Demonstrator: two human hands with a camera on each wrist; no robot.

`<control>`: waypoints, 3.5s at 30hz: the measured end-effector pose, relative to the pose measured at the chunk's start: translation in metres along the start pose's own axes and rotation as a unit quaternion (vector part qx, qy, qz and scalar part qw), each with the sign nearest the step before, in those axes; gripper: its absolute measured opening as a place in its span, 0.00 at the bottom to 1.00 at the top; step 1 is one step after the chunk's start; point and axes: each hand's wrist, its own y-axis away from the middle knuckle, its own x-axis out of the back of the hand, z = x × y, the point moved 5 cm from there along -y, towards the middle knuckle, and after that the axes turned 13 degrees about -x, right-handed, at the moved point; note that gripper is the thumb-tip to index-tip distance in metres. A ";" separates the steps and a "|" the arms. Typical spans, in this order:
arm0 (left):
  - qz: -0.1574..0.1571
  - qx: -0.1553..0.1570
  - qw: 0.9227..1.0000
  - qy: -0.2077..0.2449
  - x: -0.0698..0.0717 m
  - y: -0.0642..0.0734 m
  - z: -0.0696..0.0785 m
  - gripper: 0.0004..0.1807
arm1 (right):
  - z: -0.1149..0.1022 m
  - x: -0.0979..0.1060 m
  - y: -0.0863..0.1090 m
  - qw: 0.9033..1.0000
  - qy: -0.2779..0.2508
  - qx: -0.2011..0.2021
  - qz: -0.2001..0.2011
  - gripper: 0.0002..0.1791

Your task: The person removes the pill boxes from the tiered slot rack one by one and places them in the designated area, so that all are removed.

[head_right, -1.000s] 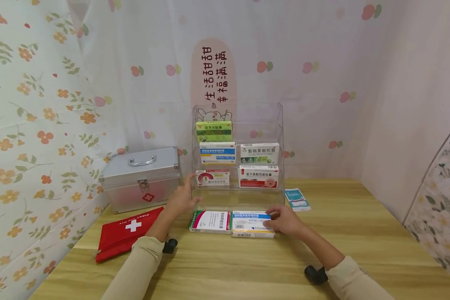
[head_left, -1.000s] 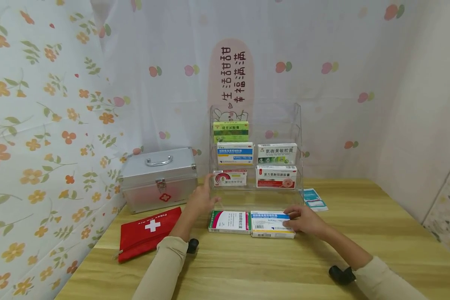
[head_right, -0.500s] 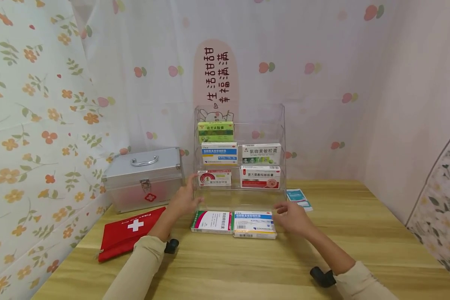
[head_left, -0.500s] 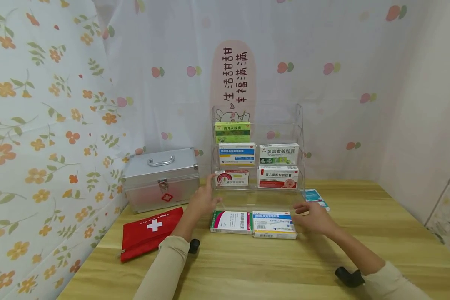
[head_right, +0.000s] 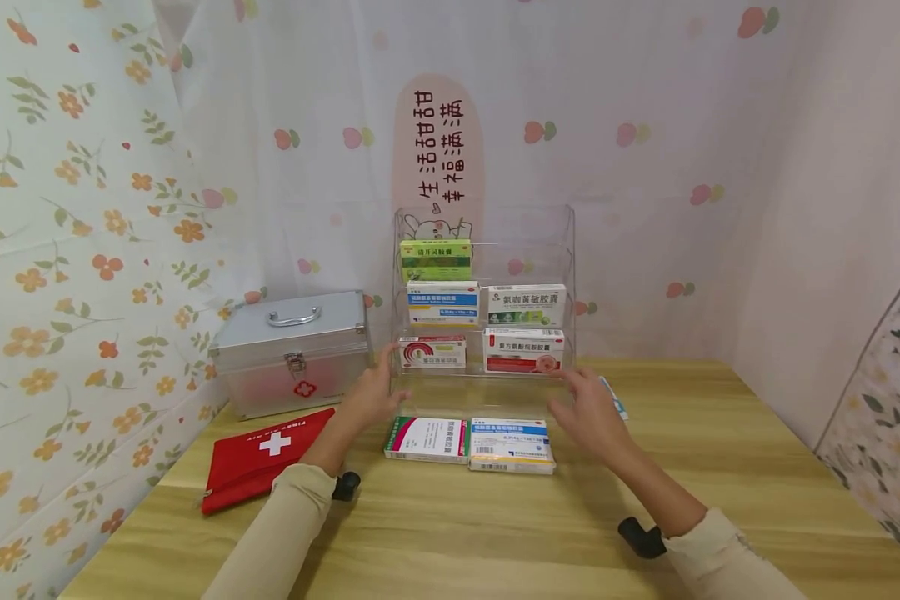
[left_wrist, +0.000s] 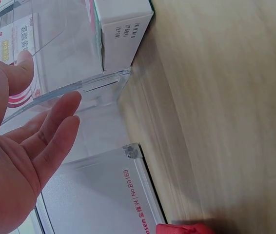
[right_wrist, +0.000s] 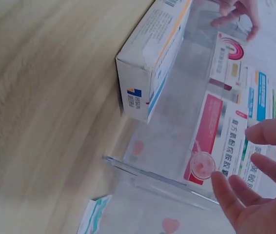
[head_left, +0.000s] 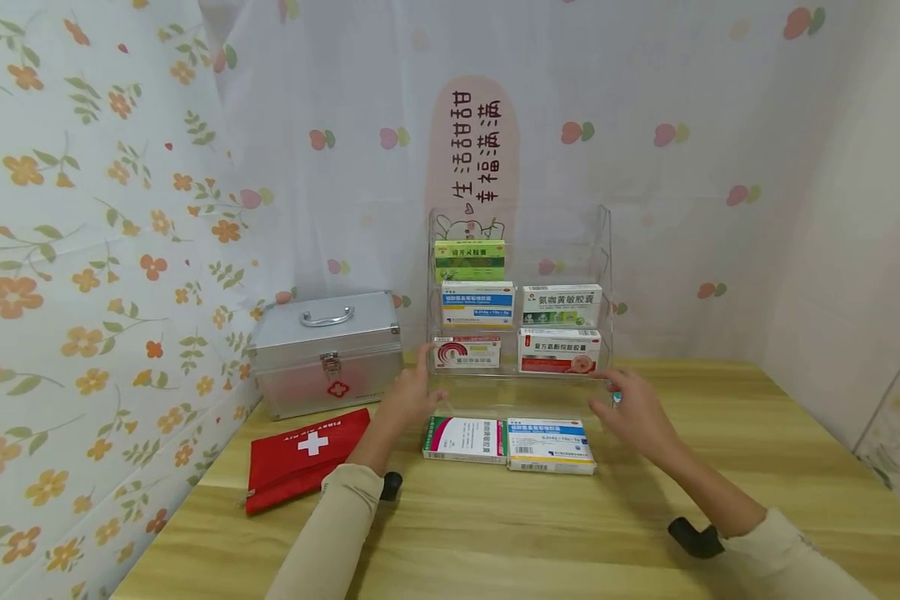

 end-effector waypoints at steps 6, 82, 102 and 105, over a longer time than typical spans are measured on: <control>-0.002 0.000 1.000 -0.003 -0.001 -0.001 -0.002 0.49 | -0.005 0.003 -0.005 0.999 -0.006 0.026 0.029 0.19; 0.003 0.005 1.000 -0.017 -0.003 0.000 -0.003 0.49 | -0.015 -0.014 -0.080 0.989 0.101 0.012 -0.106 0.16; -0.006 0.015 1.000 -0.009 -0.005 -0.001 -0.003 0.50 | -0.013 -0.015 -0.083 0.990 0.075 0.047 -0.113 0.10; -0.009 0.017 1.000 -0.014 -0.006 -0.001 -0.004 0.50 | -0.014 -0.014 -0.083 0.990 0.075 0.047 -0.106 0.10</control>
